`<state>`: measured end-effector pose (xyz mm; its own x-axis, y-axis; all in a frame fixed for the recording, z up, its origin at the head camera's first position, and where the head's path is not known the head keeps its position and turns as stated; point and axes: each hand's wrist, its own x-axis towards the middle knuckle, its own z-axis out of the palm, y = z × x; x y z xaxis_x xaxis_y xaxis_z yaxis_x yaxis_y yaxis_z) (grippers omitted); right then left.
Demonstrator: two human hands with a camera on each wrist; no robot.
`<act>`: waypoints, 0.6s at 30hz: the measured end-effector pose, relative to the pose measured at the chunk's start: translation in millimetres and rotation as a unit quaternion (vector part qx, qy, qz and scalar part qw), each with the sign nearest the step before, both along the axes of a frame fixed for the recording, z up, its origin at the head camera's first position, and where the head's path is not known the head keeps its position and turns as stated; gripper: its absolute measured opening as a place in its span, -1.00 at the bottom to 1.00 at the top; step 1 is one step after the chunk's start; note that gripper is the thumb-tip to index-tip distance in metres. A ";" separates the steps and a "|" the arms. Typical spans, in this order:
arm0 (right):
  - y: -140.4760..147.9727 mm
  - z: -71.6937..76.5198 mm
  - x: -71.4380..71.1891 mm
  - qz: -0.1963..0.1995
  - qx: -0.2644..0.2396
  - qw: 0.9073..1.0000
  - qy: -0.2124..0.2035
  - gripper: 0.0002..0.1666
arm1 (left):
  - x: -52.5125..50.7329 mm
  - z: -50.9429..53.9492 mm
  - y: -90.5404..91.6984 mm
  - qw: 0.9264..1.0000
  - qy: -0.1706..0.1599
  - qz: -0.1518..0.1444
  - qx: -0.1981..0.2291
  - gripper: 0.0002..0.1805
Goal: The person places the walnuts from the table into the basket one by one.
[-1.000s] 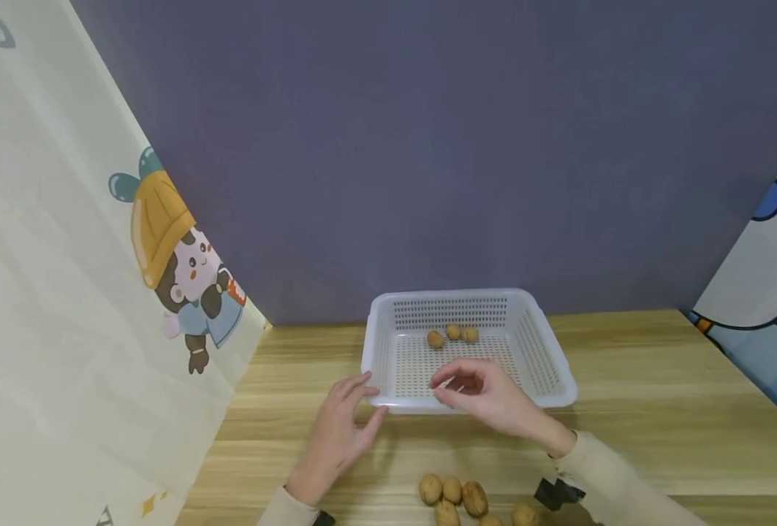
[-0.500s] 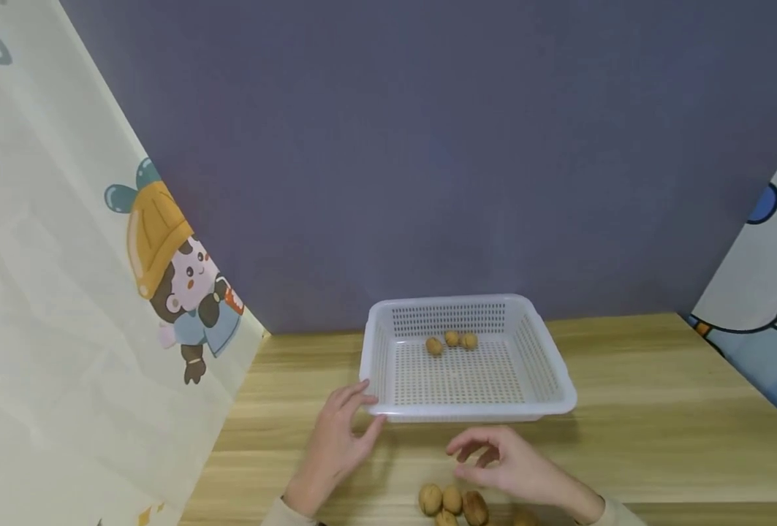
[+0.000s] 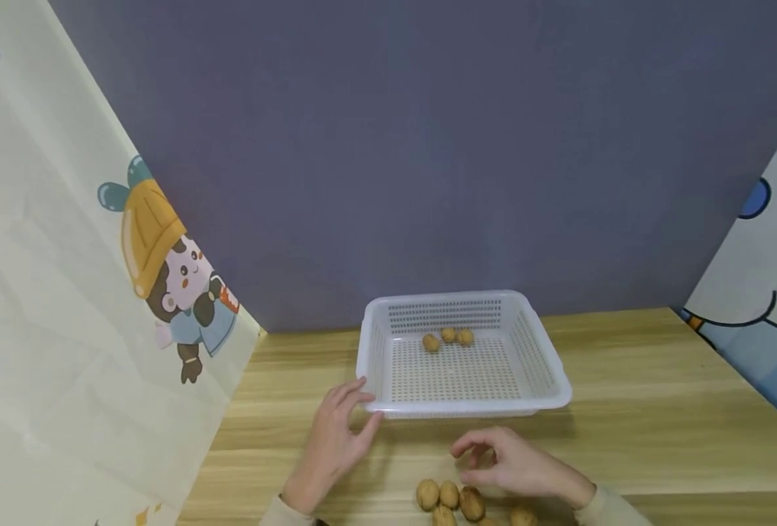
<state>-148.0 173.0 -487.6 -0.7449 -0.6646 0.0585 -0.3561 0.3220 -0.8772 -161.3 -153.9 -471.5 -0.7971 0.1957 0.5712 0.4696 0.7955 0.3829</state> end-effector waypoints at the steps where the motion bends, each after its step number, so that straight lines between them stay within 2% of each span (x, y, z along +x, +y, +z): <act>1: 0.8 -0.1 -0.8 0.004 -0.001 1.000 -0.002 -0.57 | -0.4 0.7 0.4 1.000 0.000 0.002 0.000 -0.67; 9: 1.7 -6.8 -2.4 0.051 -0.016 0.998 -0.016 -0.59 | 1.1 1.0 0.4 1.000 0.004 -0.002 0.000 -0.67; 18: 4.0 -6.1 -4.4 0.069 -0.017 0.996 -0.061 -0.55 | -0.7 2.2 -0.7 1.000 0.010 -0.006 0.001 -0.68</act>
